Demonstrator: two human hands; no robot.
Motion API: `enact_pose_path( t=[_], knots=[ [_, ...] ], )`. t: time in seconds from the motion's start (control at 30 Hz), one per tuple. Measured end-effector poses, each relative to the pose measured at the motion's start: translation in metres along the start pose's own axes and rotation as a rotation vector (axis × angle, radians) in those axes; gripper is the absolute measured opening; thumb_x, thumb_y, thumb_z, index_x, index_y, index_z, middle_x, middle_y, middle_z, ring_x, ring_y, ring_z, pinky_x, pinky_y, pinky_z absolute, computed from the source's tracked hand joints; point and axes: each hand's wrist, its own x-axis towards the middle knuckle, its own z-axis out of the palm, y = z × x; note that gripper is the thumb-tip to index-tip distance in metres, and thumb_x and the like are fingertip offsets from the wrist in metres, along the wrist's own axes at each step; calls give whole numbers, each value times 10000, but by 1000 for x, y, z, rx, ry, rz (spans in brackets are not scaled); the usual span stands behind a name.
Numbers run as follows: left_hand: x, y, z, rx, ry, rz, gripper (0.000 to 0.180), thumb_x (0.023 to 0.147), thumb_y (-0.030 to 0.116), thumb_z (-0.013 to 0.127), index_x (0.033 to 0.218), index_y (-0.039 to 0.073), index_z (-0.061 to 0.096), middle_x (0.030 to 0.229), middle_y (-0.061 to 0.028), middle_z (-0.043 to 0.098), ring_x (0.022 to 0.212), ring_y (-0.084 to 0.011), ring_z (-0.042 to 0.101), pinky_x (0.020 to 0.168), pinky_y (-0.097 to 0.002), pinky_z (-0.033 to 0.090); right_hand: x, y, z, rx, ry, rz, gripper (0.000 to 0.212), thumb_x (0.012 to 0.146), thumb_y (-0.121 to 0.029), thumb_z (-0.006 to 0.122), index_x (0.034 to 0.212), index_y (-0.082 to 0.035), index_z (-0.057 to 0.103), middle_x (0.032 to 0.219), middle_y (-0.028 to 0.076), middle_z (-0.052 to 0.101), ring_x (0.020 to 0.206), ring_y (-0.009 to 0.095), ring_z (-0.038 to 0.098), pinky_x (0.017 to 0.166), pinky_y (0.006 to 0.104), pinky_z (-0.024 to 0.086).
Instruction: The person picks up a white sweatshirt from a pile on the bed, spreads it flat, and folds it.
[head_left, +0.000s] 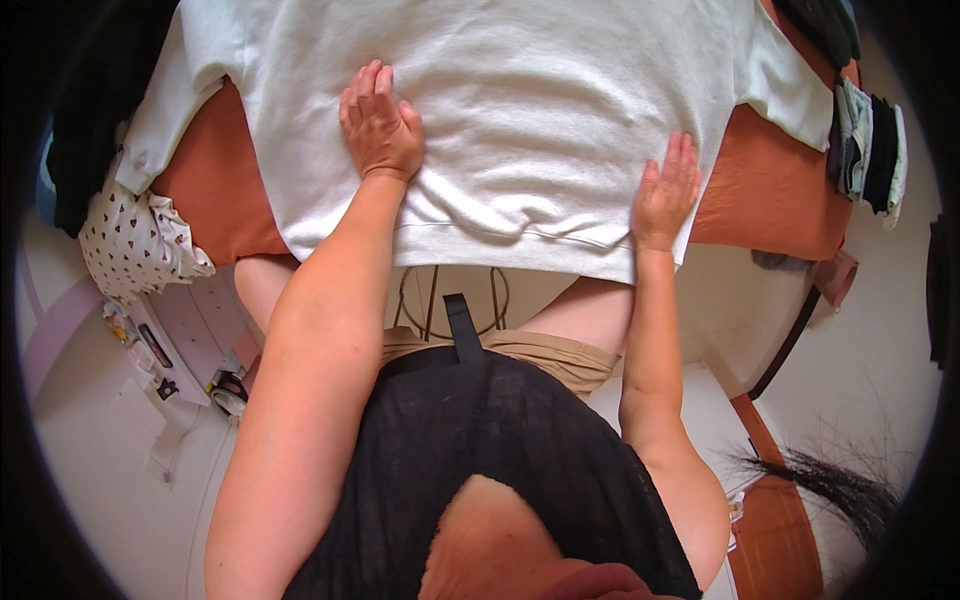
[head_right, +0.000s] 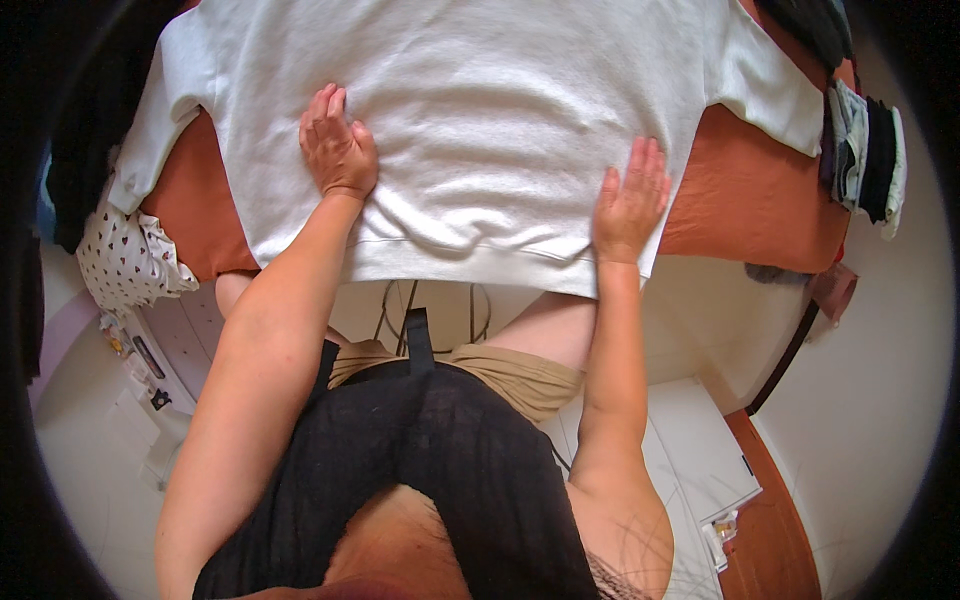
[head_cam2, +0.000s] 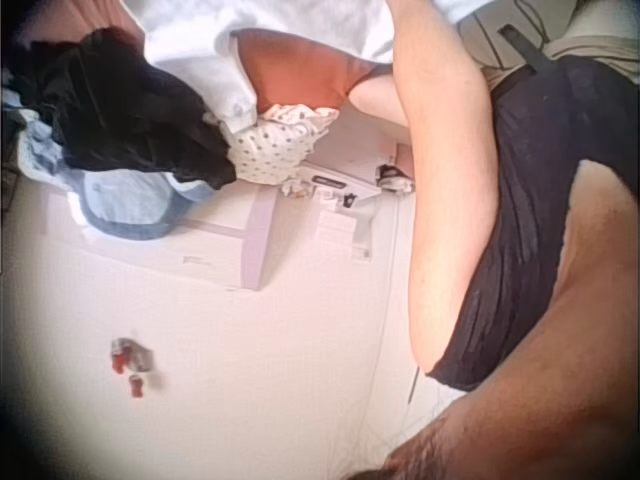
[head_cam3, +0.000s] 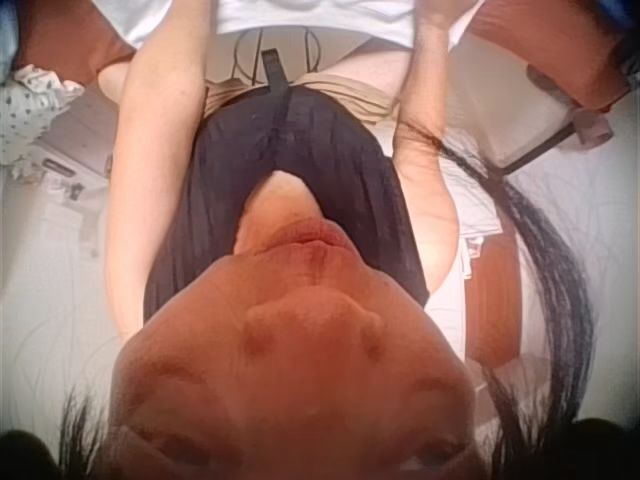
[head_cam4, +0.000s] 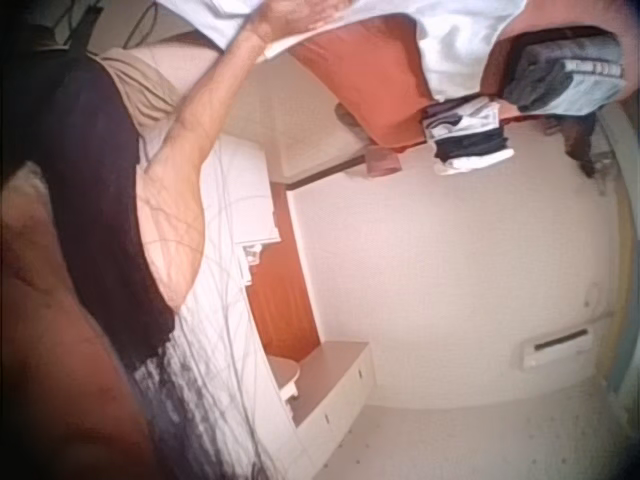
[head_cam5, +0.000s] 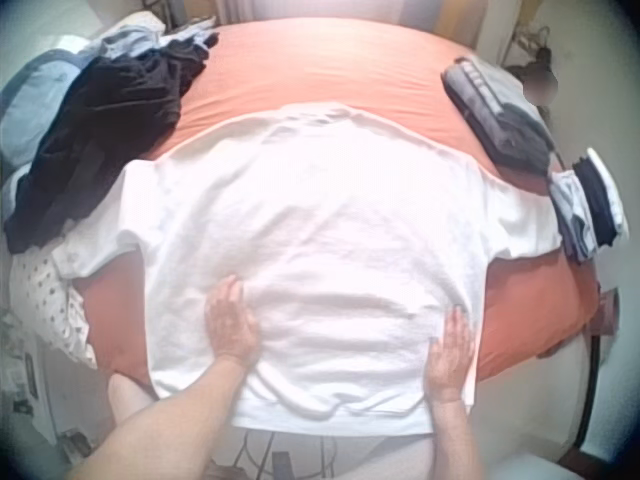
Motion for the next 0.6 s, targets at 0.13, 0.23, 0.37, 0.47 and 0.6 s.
enact_pose_path(
  t=[0.13, 0.23, 0.37, 0.47, 0.6],
  knots=[
    [0, 0, 3, -16, 23, 6, 497, 750, 153, 478, 1240, 114, 406, 1312, -65, 408, 1248, -238, 349, 1055, -433, 233, 5, 7, -1, -51, -3, 12, 505, 907, -296, 435, 1366, -99, 362, 1413, 91, 354, 1315, 252, 302, 1084, 442, 164],
    [0, -6, 4, -5, 47, 7, 502, 744, 151, 482, 1238, 110, 405, 1300, -74, 417, 1238, -249, 361, 1051, -440, 240, 20, -23, 1, 103, 71, 106, 467, 911, -258, 432, 1327, -47, 407, 1381, 118, 393, 1307, 267, 312, 1081, 446, 160],
    [-1, -7, 3, -34, 53, 17, 521, 737, 154, 496, 1244, 100, 392, 1298, -86, 415, 1231, -265, 367, 1052, -447, 239, 42, -129, 18, 362, 32, -147, 474, 878, -238, 496, 1324, -95, 426, 1370, 118, 401, 1293, 262, 332, 1075, 460, 171],
    [1, -2, 4, -64, 17, 10, 527, 737, 156, 501, 1246, 85, 386, 1302, -90, 411, 1244, -256, 359, 1061, -442, 228, 52, -173, 53, 298, 11, -219, 473, 851, -233, 502, 1314, -151, 447, 1371, 89, 405, 1280, 248, 349, 1069, 463, 185],
    [-2, 0, 5, -67, 32, -19, 527, 739, 158, 501, 1246, 79, 384, 1302, -91, 409, 1249, -251, 356, 1064, -439, 225, 55, -185, 73, 191, 78, -228, 482, 837, -251, 493, 1307, -151, 454, 1374, 82, 405, 1278, 233, 357, 1067, 442, 200]
  ],
)
